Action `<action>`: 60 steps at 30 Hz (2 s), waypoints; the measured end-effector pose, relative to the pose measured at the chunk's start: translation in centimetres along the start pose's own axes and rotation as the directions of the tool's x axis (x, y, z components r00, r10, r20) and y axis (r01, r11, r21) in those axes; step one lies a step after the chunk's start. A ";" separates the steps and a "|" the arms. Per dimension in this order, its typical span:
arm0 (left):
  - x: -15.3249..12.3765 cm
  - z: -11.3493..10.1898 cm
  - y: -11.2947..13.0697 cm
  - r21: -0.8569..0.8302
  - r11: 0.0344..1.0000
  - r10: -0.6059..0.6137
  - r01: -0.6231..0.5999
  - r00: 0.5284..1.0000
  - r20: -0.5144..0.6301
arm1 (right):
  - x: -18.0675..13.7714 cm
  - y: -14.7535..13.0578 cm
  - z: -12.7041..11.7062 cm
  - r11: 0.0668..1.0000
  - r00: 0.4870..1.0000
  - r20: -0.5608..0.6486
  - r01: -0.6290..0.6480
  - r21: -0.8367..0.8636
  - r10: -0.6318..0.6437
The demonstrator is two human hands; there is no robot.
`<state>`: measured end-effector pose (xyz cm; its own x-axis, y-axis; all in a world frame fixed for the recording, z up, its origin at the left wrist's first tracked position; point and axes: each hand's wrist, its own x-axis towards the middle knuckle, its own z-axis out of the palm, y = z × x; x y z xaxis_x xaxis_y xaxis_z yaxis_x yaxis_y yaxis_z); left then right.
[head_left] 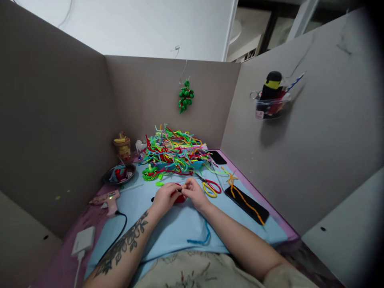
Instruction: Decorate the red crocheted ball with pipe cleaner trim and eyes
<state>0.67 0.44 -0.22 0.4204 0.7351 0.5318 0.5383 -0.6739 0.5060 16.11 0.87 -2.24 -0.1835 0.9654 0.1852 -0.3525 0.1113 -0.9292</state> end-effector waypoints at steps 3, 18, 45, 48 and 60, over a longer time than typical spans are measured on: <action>0.0 0.1 -0.1 0.028 1.000 0.008 -0.008 1.000 -0.005 | 0.0 0.0 0.0 1.000 1.000 -0.006 -0.015 0.001 0.015; -0.3 0.1 -0.5 0.166 0.986 0.037 -0.016 0.991 -0.125 | -0.4 -0.6 0.2 0.988 0.997 -0.003 -0.071 -0.135 0.071; -0.1 -7.4 -7.6 0.429 0.780 -0.562 0.456 0.812 0.158 | -0.1 -0.5 -0.5 0.975 0.995 0.038 -0.083 -0.204 0.092; -0.3 -7.3 -8.0 0.390 0.821 -0.528 0.417 0.815 0.240 | -0.1 -0.1 -0.3 0.971 0.995 0.047 -0.078 -0.228 0.091; -0.8 -7.6 -6.3 0.417 0.844 -0.500 0.337 0.777 0.382 | -0.1 0.3 -0.5 0.959 0.997 0.047 -0.041 -0.280 0.056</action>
<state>-8.66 3.55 1.32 0.3372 0.9362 -0.0991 0.9008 -0.2902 0.3229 16.47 0.90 -2.70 -0.2463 0.9579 0.1478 -0.0741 0.1334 -0.9883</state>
